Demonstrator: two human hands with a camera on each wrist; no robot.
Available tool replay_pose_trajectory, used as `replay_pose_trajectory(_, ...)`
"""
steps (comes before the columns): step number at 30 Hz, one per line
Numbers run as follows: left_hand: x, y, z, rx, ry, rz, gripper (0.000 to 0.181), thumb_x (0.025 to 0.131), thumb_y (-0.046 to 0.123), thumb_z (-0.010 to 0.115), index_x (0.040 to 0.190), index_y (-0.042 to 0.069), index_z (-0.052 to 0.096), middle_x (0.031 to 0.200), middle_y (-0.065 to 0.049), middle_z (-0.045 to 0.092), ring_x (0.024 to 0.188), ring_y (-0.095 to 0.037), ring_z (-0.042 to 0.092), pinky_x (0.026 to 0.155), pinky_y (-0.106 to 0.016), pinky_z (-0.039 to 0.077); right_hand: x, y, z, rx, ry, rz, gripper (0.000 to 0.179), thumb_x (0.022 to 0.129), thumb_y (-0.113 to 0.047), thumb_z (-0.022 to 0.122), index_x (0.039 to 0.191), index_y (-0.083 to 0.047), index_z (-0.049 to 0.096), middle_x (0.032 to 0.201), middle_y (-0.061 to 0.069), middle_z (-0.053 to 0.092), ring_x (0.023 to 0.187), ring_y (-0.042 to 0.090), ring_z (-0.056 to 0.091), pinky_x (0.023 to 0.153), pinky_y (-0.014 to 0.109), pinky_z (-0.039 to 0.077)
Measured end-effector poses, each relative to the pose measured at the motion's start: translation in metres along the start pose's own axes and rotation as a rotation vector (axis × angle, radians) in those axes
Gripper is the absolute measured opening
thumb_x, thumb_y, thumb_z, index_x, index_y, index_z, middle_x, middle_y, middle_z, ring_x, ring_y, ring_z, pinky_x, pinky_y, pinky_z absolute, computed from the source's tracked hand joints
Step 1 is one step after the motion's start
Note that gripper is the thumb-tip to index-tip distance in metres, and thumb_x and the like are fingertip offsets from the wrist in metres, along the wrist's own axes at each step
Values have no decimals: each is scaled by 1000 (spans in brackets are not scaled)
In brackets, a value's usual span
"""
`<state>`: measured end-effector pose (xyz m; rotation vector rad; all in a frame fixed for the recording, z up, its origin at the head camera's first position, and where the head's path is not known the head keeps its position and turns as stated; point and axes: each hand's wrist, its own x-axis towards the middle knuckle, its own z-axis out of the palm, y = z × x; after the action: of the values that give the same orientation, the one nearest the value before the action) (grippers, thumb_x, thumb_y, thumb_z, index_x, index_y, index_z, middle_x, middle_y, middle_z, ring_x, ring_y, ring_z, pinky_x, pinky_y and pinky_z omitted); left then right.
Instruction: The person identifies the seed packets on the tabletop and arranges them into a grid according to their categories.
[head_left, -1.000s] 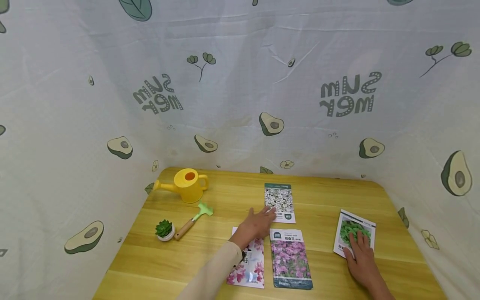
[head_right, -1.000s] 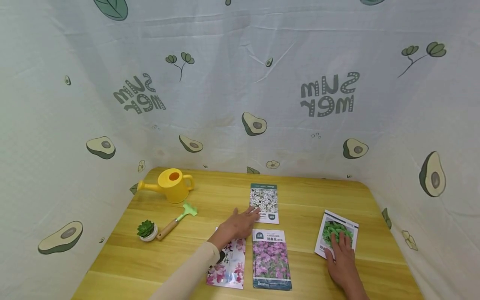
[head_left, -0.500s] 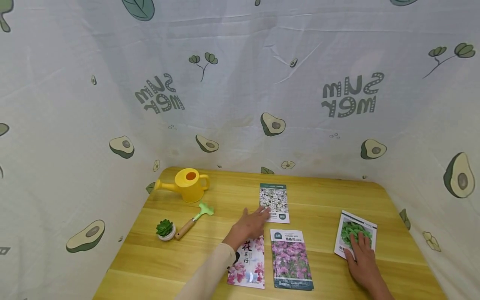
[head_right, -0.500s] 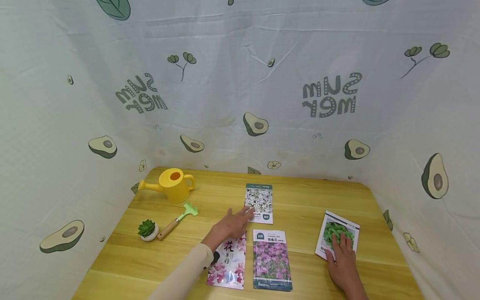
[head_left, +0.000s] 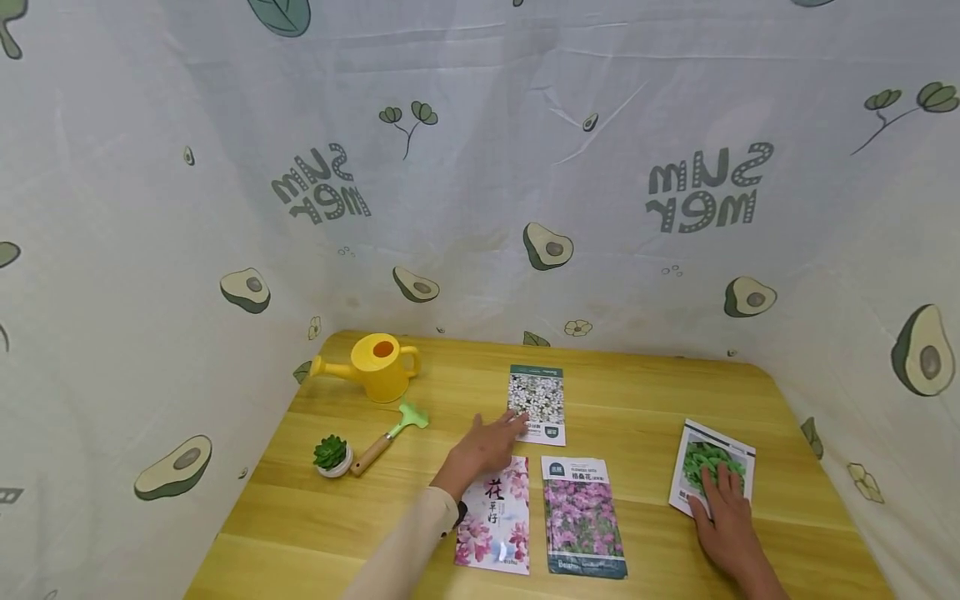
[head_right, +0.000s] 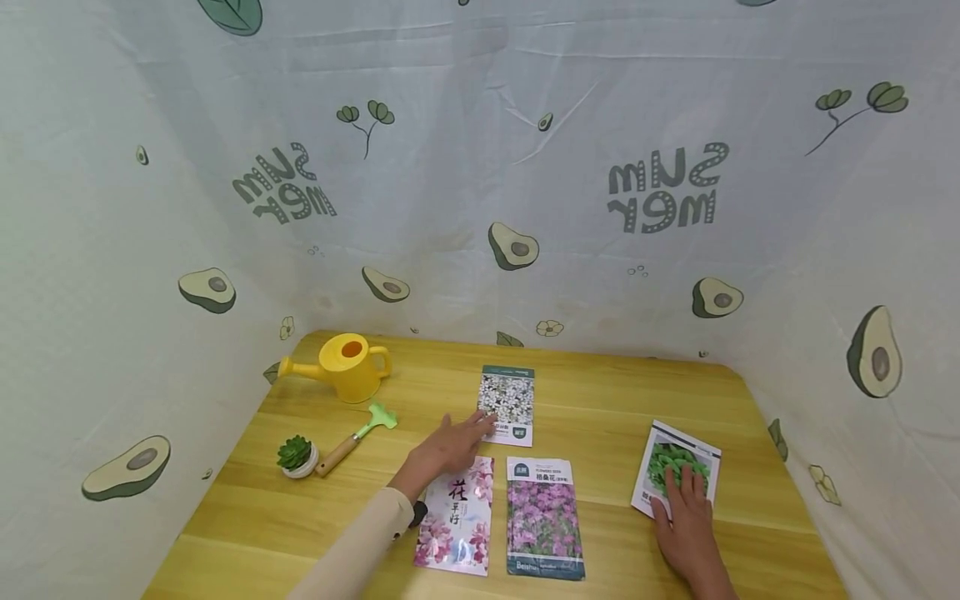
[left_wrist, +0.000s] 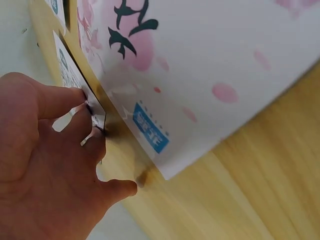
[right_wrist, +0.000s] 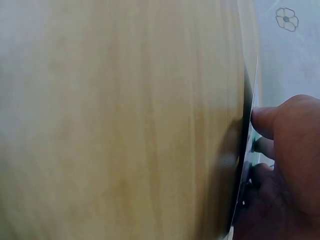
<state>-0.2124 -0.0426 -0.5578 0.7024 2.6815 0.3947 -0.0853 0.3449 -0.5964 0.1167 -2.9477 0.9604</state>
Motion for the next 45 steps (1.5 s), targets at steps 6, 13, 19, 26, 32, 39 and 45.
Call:
replay_pose_trajectory(6, -5, -10, 0, -16, 20, -13, 45, 115, 17, 48, 159, 23, 55, 176, 4, 34, 164, -17, 26, 131, -63, 21, 0, -1, 0, -3, 5, -8, 58, 116, -12, 39, 151, 31, 23, 157, 57, 2, 151, 70, -12, 113, 90, 4)
replay_pose_trajectory(13, -12, -18, -1, -21, 44, -18, 42, 114, 18, 53, 155, 22, 59, 174, 2, 39, 162, -19, 31, 129, -65, 25, 0, -4, -1, 2, -2, -1, 58, 116, -12, 39, 152, 31, 22, 158, 56, 0, 151, 70, -13, 113, 90, 4)
replay_pose_trajectory(19, -14, -22, 0, 13, 25, -40, 43, 115, 17, 49, 156, 23, 58, 175, 5, 36, 163, -17, 29, 130, -64, 24, 0, -9, -6, 3, -28, 26, 59, 116, -11, 40, 151, 31, 21, 158, 56, 0, 151, 70, -13, 112, 90, 6)
replay_pose_trajectory(26, -22, -28, -1, -18, 41, -54, 43, 112, 12, 51, 153, 21, 60, 174, 3, 37, 163, -19, 30, 129, -67, 23, 0, -5, -2, 12, -22, 18, 59, 116, -13, 40, 152, 30, 20, 159, 55, -2, 151, 69, -14, 114, 89, 2)
replay_pose_trajectory(32, -27, -32, -1, -27, 47, -56, 43, 111, 10, 54, 152, 21, 61, 174, 3, 39, 162, -20, 31, 128, -69, 22, 1, 4, 0, -8, -24, 20, 60, 116, -13, 39, 153, 30, 19, 160, 54, -4, 152, 67, -17, 114, 89, 0)
replay_pose_trajectory(39, -32, -35, -2, -41, 69, -66, 44, 111, 7, 52, 152, 19, 61, 173, 0, 40, 162, -21, 32, 128, -72, 18, 3, 4, 0, -8, -23, 16, 61, 116, -14, 39, 154, 29, 19, 160, 54, -3, 152, 66, -17, 114, 89, 1)
replay_pose_trajectory(45, -34, -38, 0, -59, 69, -81, 44, 111, 7, 52, 152, 20, 61, 173, 2, 39, 163, -19, 30, 129, -71, 17, 2, 5, 5, -6, 2, -2, 60, 116, -13, 40, 153, 30, 20, 160, 55, -2, 153, 66, -17, 114, 89, 0)
